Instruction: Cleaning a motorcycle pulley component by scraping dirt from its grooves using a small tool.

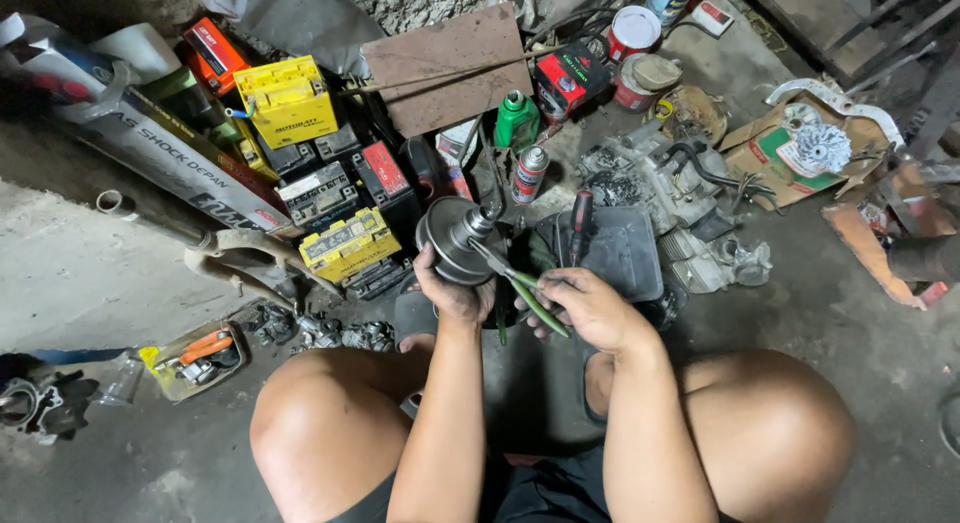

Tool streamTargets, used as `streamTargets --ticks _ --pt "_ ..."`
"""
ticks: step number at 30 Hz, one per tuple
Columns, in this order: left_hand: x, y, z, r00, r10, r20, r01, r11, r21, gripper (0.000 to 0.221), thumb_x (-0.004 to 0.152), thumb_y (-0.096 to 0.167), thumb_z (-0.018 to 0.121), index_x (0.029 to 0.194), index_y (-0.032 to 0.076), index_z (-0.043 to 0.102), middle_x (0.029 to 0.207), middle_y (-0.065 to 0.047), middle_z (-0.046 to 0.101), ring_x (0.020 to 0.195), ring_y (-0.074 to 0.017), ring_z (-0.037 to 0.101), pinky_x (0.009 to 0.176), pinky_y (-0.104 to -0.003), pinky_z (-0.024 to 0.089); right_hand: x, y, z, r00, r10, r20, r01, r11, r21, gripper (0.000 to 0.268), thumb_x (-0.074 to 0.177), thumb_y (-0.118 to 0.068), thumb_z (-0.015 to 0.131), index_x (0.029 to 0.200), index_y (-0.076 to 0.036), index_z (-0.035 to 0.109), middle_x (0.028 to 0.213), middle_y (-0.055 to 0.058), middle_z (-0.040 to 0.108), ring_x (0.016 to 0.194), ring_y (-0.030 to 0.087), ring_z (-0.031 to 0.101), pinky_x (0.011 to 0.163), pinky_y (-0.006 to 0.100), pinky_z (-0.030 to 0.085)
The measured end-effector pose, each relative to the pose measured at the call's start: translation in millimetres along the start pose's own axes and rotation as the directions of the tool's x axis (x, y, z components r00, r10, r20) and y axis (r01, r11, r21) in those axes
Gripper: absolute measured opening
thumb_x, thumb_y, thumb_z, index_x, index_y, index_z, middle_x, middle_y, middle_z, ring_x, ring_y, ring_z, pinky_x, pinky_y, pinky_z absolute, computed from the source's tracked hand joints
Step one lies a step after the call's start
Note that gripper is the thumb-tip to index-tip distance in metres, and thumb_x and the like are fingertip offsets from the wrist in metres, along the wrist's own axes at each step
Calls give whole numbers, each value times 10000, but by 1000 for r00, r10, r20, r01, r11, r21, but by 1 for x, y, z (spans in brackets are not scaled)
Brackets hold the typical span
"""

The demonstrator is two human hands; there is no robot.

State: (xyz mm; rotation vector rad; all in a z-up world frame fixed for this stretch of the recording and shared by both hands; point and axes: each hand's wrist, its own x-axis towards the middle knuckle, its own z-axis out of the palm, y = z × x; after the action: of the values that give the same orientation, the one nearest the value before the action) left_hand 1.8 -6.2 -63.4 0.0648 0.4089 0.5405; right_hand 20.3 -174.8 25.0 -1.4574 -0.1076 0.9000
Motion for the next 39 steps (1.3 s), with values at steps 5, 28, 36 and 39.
streamTargets --ticks 5,28,36,39 --pt "-4 2 4 1000 -10 14 10 1000 14 641 826 513 588 1266 47 613 1157 -230 712 1029 -399 707 975 -570 562 4 8 -4 1000 -26 12 26 1000 -18 312 1013 -164 549 738 -18 531 632 283 701 499 318 730 430 348 571" --pt "12 -1 -16 990 143 0 -143 987 71 551 823 447 601 1188 37 657 1056 -229 739 924 -357 737 916 -501 607 3 2 10 994 -69 80 77 991 -107 306 1015 -148 531 719 -72 517 553 194 616 380 237 585 363 308 442" --pt "-5 15 14 988 152 -9 -151 987 60 549 810 452 610 1177 47 663 1069 -222 740 924 -355 735 913 -494 603 0 5 8 992 -6 129 11 999 -36 280 1025 -156 518 762 -59 511 576 187 611 401 228 572 377 301 445" --pt "-1 22 13 989 149 -16 -149 988 28 561 831 485 576 1179 53 665 1085 -224 740 962 -375 733 926 -515 598 1 6 8 990 -3 140 7 1000 -23 284 1030 -158 517 763 -62 514 574 197 613 401 237 572 371 306 445"
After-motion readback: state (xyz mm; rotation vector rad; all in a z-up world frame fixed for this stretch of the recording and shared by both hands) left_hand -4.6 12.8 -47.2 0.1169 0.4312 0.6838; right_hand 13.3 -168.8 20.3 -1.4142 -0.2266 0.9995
